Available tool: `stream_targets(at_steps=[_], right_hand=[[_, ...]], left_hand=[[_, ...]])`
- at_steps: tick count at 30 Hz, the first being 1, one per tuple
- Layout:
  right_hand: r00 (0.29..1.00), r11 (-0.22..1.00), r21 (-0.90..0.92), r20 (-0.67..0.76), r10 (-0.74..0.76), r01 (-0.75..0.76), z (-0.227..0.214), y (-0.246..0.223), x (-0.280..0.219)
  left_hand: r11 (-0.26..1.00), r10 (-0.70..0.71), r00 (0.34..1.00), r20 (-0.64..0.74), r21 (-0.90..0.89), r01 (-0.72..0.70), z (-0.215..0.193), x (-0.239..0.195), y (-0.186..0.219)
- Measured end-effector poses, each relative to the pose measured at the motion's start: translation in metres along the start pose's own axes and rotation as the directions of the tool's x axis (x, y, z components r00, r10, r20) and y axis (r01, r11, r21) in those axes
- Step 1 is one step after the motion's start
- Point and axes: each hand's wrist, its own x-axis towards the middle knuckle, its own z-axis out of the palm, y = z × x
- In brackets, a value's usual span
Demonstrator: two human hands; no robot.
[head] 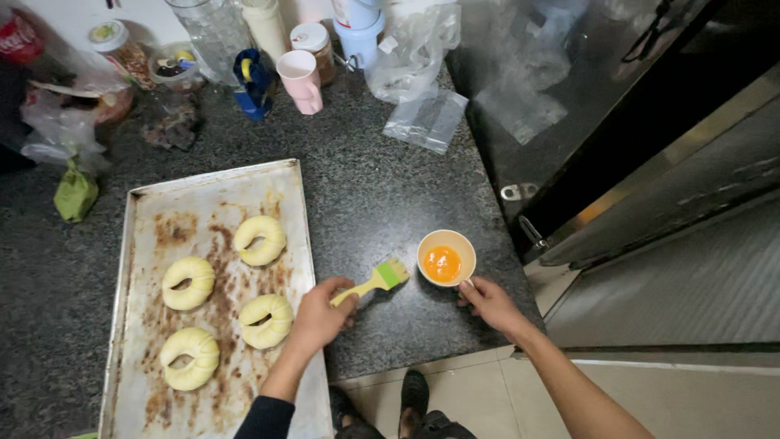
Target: The person retrieves dough from a display case and places it on a baking tray. They then brush the dough with egg wash and sprinkle sesame seeds on top. The tray is placed on a rack with other trays.
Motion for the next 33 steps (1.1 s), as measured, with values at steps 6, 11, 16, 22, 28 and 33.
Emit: stream_targets(at_steps=[6,11,16,22,28,33], right_hand=[[1.000,0.975,0.223,0.008,0.013,-0.014,0.009,-0.025,-0.005],[0.999,0.965,0.262,-0.047,0.001,0.011,0.009,-0.041,-0.009],[0.998,0.943,0.327,-0.039,-0.050,0.060,0.010,-0.053,-0.014],[0.998,0.947,0.316,-0.034,-0.043,0.052,0.013,-0.059,-0.021],[0.998,0.944,0.322,-0.030,-0.063,0.069,0.013,-0.051,-0.025],[0.998,0.948,0.315,-0.054,-0.024,0.040,0.010,-0.044,-0.026]], left_hand=[[0.941,-0.038,0.989,0.143,-0.328,0.083,-0.038,-0.009,0.044],[0.923,0.326,0.943,0.066,-0.236,-0.302,-0.039,-0.022,0.067],[0.867,0.492,0.859,-0.139,0.166,-0.470,-0.023,-0.034,0.085],[0.925,0.279,0.941,-0.192,0.317,-0.210,-0.004,-0.028,0.089],[0.886,0.341,0.939,-0.044,0.348,-0.305,0.021,-0.020,0.070],[0.853,0.354,0.934,-0.042,0.425,-0.304,0.036,-0.013,0.056]])
